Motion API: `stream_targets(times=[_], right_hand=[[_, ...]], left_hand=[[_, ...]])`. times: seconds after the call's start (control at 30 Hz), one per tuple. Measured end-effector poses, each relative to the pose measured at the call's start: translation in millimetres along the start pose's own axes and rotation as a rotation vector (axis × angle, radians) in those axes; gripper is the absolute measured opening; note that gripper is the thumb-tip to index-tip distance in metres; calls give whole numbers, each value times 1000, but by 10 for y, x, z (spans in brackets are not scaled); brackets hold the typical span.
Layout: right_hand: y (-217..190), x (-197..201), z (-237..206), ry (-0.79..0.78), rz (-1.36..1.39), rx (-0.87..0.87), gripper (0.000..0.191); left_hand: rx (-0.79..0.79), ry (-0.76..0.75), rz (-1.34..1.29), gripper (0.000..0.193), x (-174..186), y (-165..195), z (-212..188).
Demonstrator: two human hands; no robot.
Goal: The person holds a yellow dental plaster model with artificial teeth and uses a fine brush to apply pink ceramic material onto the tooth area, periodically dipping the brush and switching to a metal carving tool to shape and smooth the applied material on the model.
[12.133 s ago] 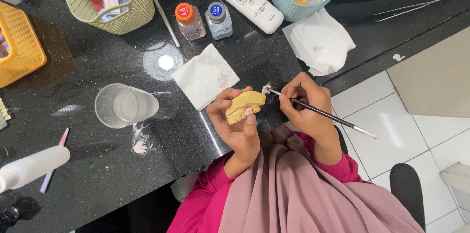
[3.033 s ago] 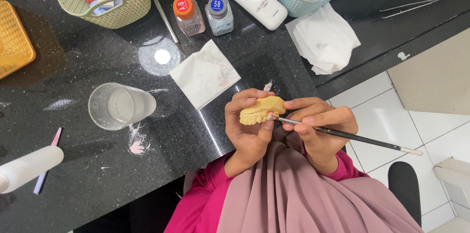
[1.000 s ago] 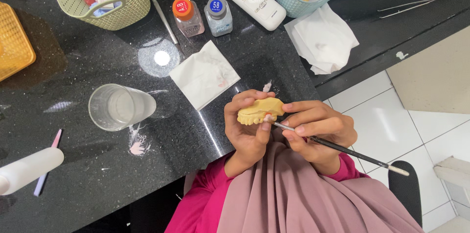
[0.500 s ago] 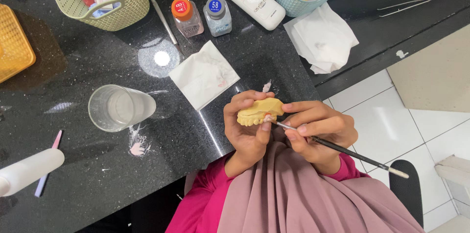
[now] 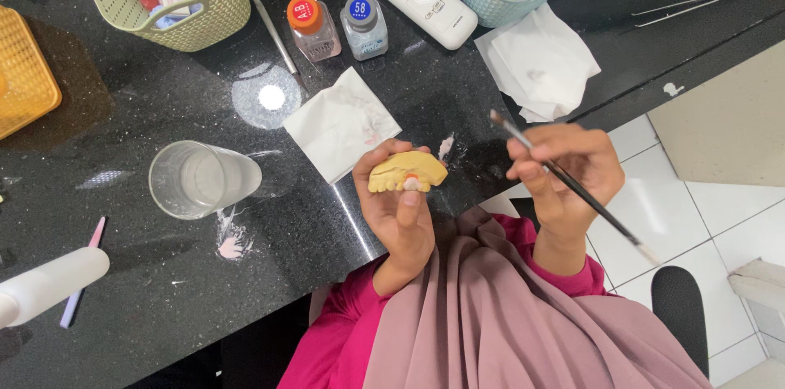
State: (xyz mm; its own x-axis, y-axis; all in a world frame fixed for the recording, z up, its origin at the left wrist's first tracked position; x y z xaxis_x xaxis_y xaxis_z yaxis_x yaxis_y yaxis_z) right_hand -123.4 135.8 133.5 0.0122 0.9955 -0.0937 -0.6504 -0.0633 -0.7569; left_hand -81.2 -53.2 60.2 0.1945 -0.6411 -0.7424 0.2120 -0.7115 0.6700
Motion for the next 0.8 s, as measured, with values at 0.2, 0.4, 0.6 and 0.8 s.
stream_targets(times=[0.2, 0.4, 0.6, 0.8], right_hand=[[171, -12, 246, -330, -506, 22, 15], [215, -233, 281, -597, -832, 251, 36], [240, -419, 326, -715, -919, 365, 40], [259, -548, 357, -795, -986, 418, 52]], left_hand=[[-52, 12, -59, 51, 75, 201, -61], [-79, 52, -62, 51, 127, 289, -78], [-78, 16, -29, 52, 77, 258, -54], [-47, 32, -9, 51, 68, 208, -57]])
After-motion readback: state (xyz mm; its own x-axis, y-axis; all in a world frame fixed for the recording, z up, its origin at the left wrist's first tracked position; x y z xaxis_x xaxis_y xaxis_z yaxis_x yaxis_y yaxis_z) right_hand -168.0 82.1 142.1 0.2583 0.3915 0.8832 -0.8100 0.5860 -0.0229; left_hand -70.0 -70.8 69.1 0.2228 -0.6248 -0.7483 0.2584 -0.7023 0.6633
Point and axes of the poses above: each hand's wrist, its own z-axis towards the middle knuckle, its own x-axis out of the back of the hand, y = z × x, the point moved 7 cm from there along z, towards the middle knuckle, and after that the axes turned 12 degrees about x, right-handed, at the moved point
